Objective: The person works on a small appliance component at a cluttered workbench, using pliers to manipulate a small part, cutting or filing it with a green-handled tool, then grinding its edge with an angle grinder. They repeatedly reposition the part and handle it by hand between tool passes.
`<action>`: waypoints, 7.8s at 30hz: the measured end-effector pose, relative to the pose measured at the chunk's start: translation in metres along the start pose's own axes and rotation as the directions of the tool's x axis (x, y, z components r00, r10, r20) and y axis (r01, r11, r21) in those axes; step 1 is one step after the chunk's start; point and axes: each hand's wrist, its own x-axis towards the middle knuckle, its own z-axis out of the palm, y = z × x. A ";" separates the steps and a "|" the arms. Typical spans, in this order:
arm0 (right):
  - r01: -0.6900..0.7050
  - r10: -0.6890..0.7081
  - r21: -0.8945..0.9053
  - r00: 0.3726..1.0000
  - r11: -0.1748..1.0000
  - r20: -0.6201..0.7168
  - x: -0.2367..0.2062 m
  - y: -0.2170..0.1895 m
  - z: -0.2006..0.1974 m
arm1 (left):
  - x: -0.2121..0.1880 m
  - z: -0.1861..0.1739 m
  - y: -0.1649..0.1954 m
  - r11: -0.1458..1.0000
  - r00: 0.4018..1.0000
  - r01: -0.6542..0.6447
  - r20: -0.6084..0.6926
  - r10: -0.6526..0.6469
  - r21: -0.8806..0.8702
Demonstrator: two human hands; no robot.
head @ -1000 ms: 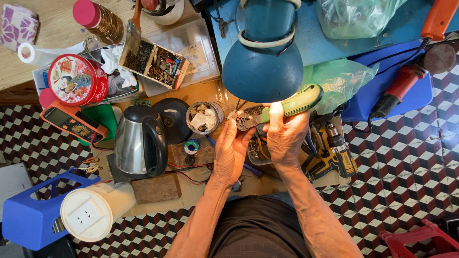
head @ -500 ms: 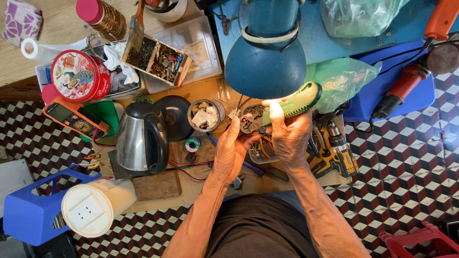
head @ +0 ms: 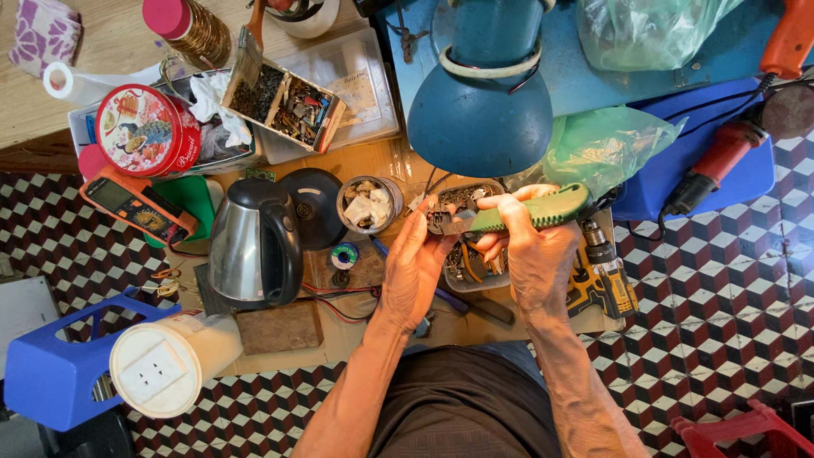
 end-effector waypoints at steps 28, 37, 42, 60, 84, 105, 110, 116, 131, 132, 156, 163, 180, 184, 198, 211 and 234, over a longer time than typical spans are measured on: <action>0.133 -0.129 -0.057 0.989 0.989 0.071 -0.004 0.021 -0.001 | 0.000 0.001 -0.002 0.998 0.999 -0.025 -0.033 0.027 0.064; 0.114 -0.113 -0.020 0.992 0.993 0.049 -0.004 0.016 0.003 | 0.000 0.004 -0.001 0.998 0.998 -0.054 -0.022 0.055 0.030; 0.057 -0.056 0.049 0.998 0.997 -0.021 -0.003 0.014 0.006 | 0.000 0.005 -0.001 0.998 0.998 -0.062 -0.010 0.062 -0.007; 0.098 -0.096 -0.039 0.995 0.994 0.036 0.003 0.009 0.001 | 0.002 0.005 -0.003 1.000 0.999 -0.029 -0.039 0.030 0.003; 0.122 -0.122 0.004 0.991 0.993 0.055 -0.003 0.004 0.004 | -0.003 0.010 0.001 0.998 0.998 -0.051 -0.038 0.052 0.036; 0.222 -0.214 0.095 0.973 0.971 -0.087 -0.014 0.002 0.000 | 0.017 0.010 0.006 0.989 1.000 0.014 0.009 -0.016 0.147; 0.182 -0.147 0.172 0.969 0.968 -0.198 -0.010 -0.002 0.000 | 0.021 0.013 0.004 0.993 1.000 -0.002 0.013 0.001 0.115; 0.130 -0.104 0.152 0.981 0.980 -0.165 -0.006 0.002 -0.001 | 0.023 0.014 0.004 0.999 1.000 -0.005 0.016 0.005 0.050; 0.083 -0.073 0.077 0.988 0.994 -0.135 0.006 0.004 0.002 | 0.023 0.012 0.000 0.992 0.998 -0.053 0.032 0.050 0.111; 0.086 -0.076 0.074 0.988 0.993 -0.137 0.006 0.004 0.002 | 0.023 0.012 0.001 0.993 0.998 -0.057 0.039 0.054 0.106; 0.110 -0.110 0.010 0.993 0.994 -0.036 0.005 0.000 -0.002 | 0.021 0.007 0.000 0.983 0.999 -0.050 0.002 0.050 0.175; 0.088 -0.076 0.096 0.990 0.991 -0.121 0.003 0.004 0.002 | 0.015 0.009 -0.002 0.985 0.998 -0.058 0.002 0.059 0.164; 0.105 -0.105 0.060 0.994 0.993 -0.017 0.002 0.000 0.004 | 0.017 0.004 -0.002 0.977 0.993 -0.121 0.005 0.122 0.177; 0.081 -0.075 0.076 0.994 0.994 -0.079 0.003 0.001 0.006 | 0.015 0.003 -0.005 0.972 0.990 -0.138 0.026 0.136 0.190; 0.152 -0.152 0.027 0.988 0.988 -0.004 0.001 0.002 0.001 | 0.013 0.005 -0.001 0.967 0.996 -0.086 -0.018 0.093 0.240; 0.120 -0.120 -0.029 0.993 0.992 0.010 0.005 0.001 -0.003 | 0.016 0.006 -0.002 0.972 0.999 -0.025 -0.028 0.032 0.235; 0.182 -0.180 0.002 0.977 0.983 -0.117 -0.001 -0.012 -0.005 | 0.021 0.011 0.005 0.996 1.000 0.028 -0.013 -0.027 0.087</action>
